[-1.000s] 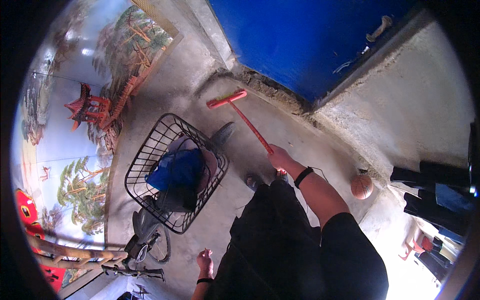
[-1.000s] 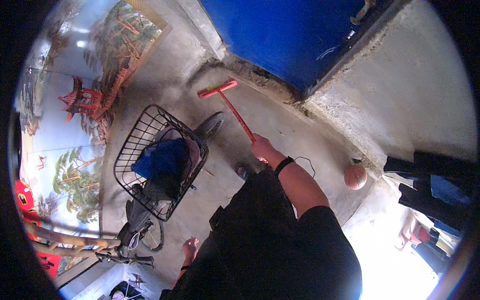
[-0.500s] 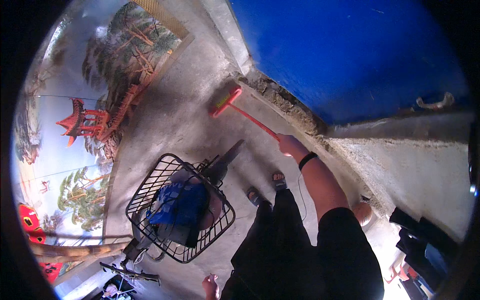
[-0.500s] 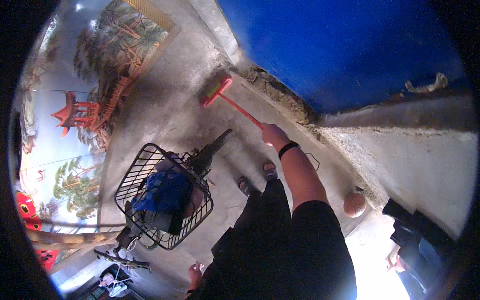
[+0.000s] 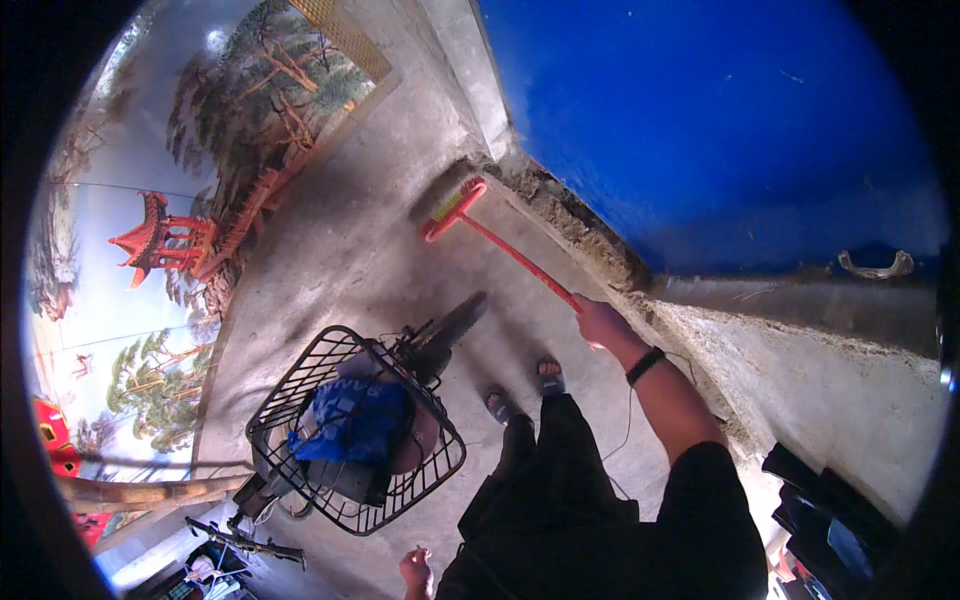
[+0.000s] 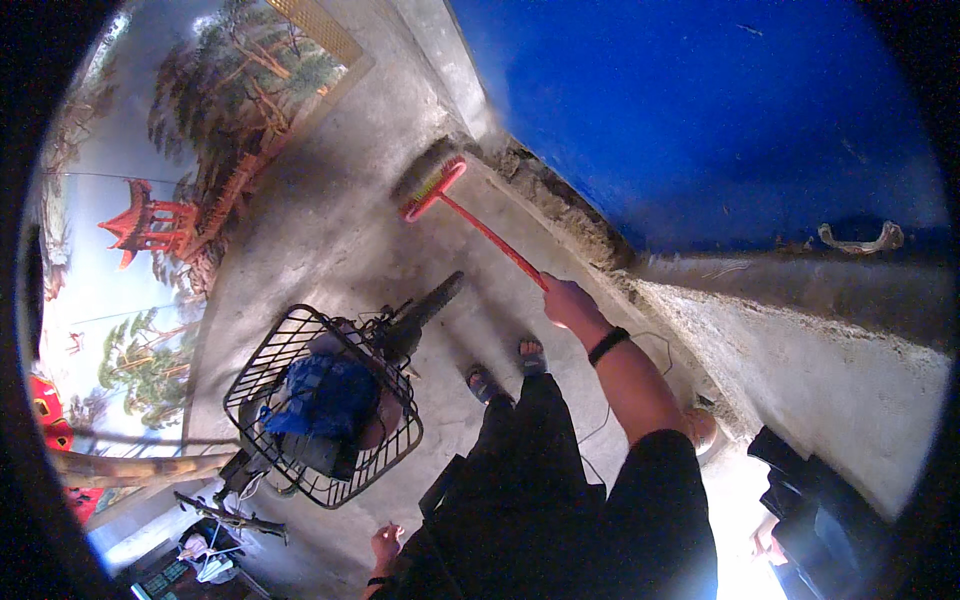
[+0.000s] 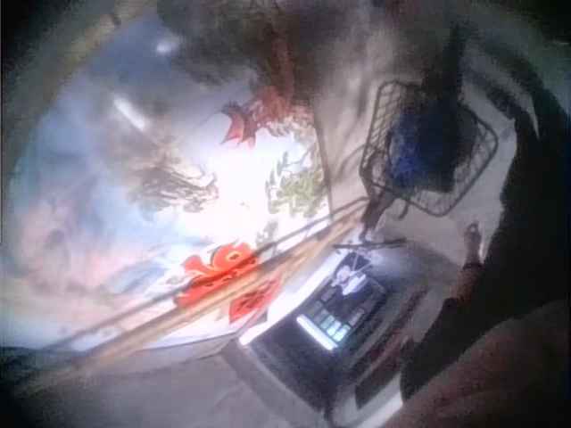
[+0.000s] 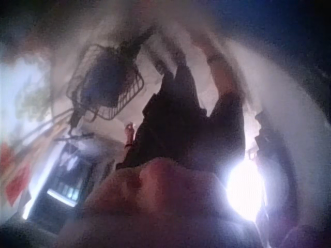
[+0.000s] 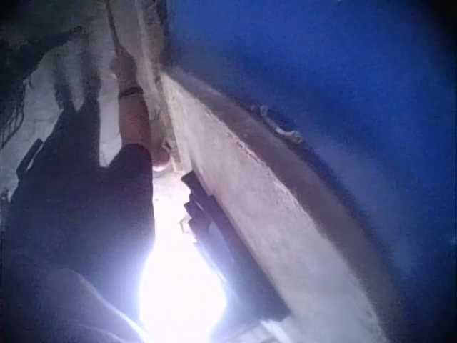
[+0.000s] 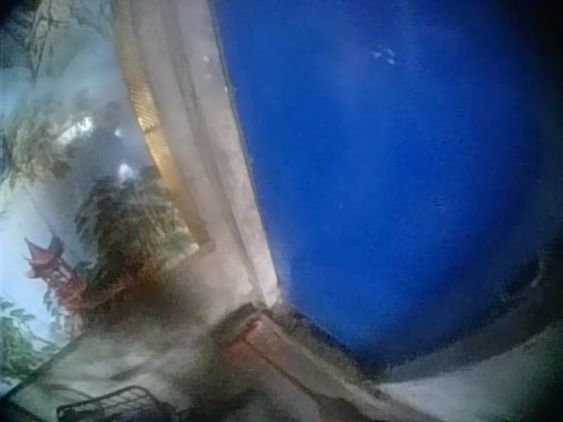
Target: The person sweeps a concrete floor with a red broom, moving debris toward the doorway and outside. They sweep around a bicycle, clothes rack, and a small stool, then exit to the exterior and sweep the threshold before returning inside to continue sweeping.
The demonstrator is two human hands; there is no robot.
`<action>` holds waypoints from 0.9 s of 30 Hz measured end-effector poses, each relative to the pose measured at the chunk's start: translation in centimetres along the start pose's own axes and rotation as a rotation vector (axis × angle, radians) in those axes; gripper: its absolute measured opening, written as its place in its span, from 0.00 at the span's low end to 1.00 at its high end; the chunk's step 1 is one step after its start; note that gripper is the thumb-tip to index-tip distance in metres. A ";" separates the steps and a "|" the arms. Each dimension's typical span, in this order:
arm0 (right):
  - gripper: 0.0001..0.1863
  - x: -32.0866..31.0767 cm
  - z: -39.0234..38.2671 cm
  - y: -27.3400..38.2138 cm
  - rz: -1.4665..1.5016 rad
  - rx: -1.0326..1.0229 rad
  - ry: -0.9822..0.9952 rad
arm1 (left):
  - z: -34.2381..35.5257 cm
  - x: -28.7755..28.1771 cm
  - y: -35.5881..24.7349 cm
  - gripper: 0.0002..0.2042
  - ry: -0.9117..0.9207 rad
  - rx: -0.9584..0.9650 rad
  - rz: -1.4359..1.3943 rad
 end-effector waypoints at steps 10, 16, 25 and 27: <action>0.19 2.0 0.7 -1.9 -0.070 0.046 0.011 | 0.7 -1.0 -0.4 0.12 -0.051 -0.165 -0.155; 0.31 -1.0 -5.3 2.3 -0.195 0.040 -0.062 | 1.3 -0.7 -2.3 0.14 -0.041 0.003 -0.046; 0.32 -7.7 0.3 5.9 -0.316 -0.060 -0.108 | 1.2 -0.1 -0.3 0.15 -0.024 -0.134 -0.119; 0.32 -9.1 0.7 5.5 -0.396 -0.035 -0.052 | 1.2 -0.2 -0.3 0.15 -0.021 -0.112 -0.132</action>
Point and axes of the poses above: each hand's wrist, its own z-axis towards the middle knuckle, its own x-axis out of the palm, y = z × x, the point moved 7 cm from there along z, towards the middle knuckle, and after that the axes turned 6 degrees about -x, right-handed, at the moved point
